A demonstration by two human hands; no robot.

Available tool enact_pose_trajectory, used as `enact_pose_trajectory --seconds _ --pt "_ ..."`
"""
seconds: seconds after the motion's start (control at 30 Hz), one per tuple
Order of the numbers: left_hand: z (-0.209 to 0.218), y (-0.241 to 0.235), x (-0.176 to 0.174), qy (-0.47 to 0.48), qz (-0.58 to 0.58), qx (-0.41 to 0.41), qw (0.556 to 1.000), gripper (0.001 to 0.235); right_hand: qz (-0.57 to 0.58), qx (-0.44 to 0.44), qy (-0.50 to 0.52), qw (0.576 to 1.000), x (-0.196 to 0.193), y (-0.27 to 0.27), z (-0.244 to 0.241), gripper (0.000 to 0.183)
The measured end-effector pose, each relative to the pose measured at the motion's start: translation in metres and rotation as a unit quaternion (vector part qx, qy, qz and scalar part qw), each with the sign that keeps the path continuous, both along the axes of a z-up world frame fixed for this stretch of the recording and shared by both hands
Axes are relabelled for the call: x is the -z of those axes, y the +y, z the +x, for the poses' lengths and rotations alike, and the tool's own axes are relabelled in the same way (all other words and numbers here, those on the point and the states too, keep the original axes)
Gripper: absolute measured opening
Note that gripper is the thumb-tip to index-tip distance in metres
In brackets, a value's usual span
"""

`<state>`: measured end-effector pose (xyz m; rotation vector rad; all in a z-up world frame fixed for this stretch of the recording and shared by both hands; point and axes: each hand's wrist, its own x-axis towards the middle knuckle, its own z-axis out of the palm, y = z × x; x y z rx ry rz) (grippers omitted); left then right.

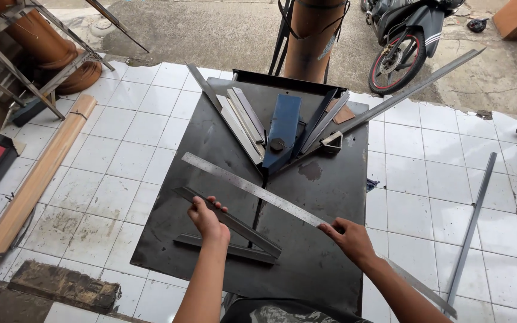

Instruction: Measuring and marking frame pieces using a ruler and pencil at a manual miter cutting station

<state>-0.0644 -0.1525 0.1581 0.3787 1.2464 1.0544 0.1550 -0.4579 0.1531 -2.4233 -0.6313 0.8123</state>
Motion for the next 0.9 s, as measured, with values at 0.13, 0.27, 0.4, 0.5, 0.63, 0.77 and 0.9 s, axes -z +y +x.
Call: enact_pose_trajectory --seconds 0.13,0.27,0.4,0.5,0.63,0.77,0.9 --pt "0.023 0.003 0.000 -0.145 -0.061 0.009 0.988 0.044 0.001 -0.018 0.003 1.000 0.021 -0.016 0.008 0.053" --pt "0.037 0.010 -0.014 -0.176 -0.049 0.029 0.983 0.083 -0.026 -0.032 0.014 0.999 0.041 -0.028 0.011 0.053" --pt "0.046 0.014 -0.013 -0.102 -0.008 0.001 0.995 0.052 -0.043 -0.051 0.019 0.998 0.055 -0.028 0.014 0.053" --pt "0.044 0.021 -0.001 -0.092 -0.019 -0.022 0.995 0.053 -0.085 -0.065 0.034 0.994 0.047 -0.014 0.018 0.061" --pt "0.038 0.025 0.003 -0.072 -0.023 -0.037 0.996 0.055 -0.134 -0.094 0.054 0.985 0.023 0.022 0.029 0.066" --pt "0.038 0.032 0.016 -0.060 0.005 0.002 0.998 0.051 0.024 -0.049 -0.089 0.995 0.009 0.092 0.064 0.060" --pt "0.036 0.034 0.018 -0.053 -0.002 0.021 0.998 0.051 0.075 -0.086 -0.285 0.952 -0.016 0.202 0.083 0.030"
